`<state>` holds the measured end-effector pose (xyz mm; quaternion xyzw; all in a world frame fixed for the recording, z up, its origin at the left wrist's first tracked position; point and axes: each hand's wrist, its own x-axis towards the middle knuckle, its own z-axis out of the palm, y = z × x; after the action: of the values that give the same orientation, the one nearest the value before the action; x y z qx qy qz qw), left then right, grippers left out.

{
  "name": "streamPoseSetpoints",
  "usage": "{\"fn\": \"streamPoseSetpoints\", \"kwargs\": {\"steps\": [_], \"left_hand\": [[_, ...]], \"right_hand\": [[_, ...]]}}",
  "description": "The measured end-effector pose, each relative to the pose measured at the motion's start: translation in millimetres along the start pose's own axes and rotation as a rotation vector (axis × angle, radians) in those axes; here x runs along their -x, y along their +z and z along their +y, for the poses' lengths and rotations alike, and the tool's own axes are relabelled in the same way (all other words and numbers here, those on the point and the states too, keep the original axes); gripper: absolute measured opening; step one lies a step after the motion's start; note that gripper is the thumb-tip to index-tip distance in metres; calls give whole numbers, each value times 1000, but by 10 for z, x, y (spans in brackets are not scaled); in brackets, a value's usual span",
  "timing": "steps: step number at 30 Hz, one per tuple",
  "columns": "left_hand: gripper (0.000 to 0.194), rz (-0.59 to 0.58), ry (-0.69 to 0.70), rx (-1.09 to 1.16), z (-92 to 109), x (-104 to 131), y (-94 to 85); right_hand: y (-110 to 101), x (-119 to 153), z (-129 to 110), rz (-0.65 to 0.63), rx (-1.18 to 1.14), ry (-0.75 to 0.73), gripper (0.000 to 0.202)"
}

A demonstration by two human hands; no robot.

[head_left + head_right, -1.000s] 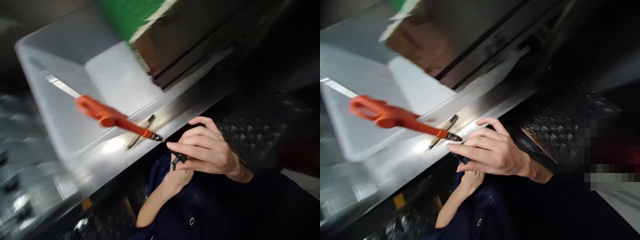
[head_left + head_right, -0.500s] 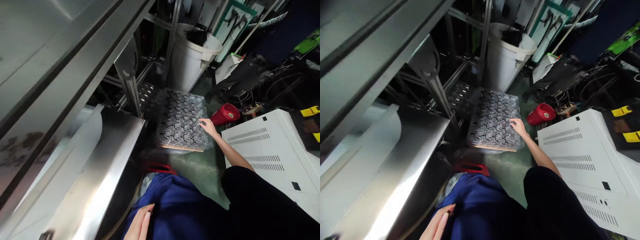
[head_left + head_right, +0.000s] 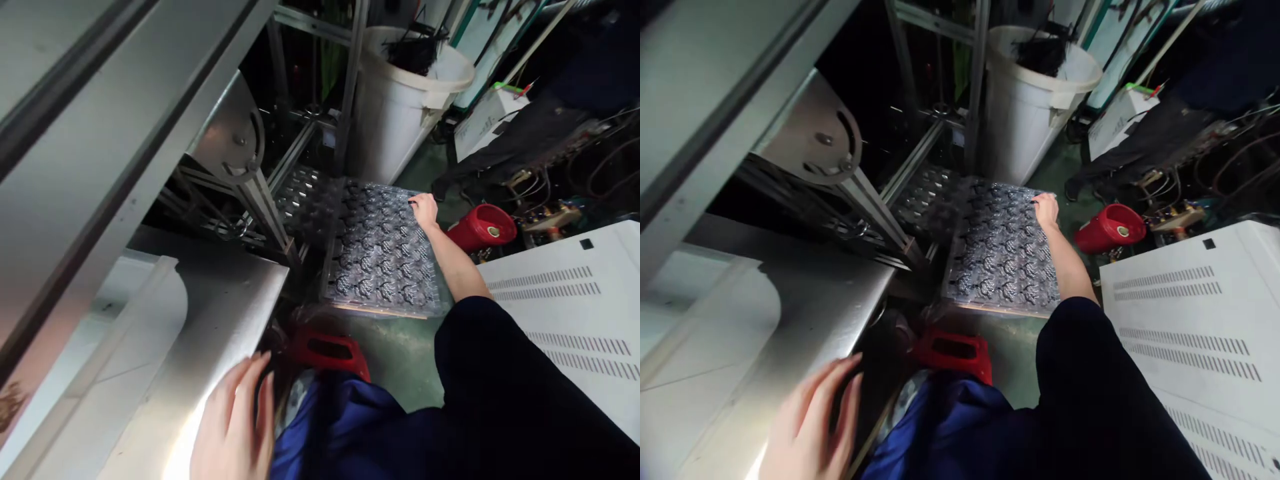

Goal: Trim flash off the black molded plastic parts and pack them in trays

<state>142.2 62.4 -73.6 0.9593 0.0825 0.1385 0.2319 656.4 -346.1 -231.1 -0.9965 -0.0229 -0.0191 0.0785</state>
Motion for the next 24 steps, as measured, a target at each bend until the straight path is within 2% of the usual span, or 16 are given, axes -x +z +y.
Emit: {"fn": "streamPoseSetpoints", "kwargs": {"steps": [1,3,4,8,11,16,19,24], "left_hand": [[41,58,32,-80,31,-196,72],[53,44,91,-177,82,-542,247],[56,58,68,-221,96,-683,336],[58,35,11,-295,69,-1021,572],[66,-6,24,-272,13,-1098,604],[97,-25,52,-274,-58,-1074,609],[96,-51,24,-266,-92,-1042,616],[94,-196,-124,-54,-135,-991,578]], "right_hand": [[14,-66,-34,1,4,17,39],[36,-171,-87,-3,11,56,40],[44,-213,-106,-6,14,76,41],[58,-337,-149,-8,23,132,43],[64,-401,-186,11,12,162,45],[145,-481,-299,58,-59,231,44],[216,-514,-395,78,-128,257,40],[251,-575,-577,120,-279,214,38]]}}
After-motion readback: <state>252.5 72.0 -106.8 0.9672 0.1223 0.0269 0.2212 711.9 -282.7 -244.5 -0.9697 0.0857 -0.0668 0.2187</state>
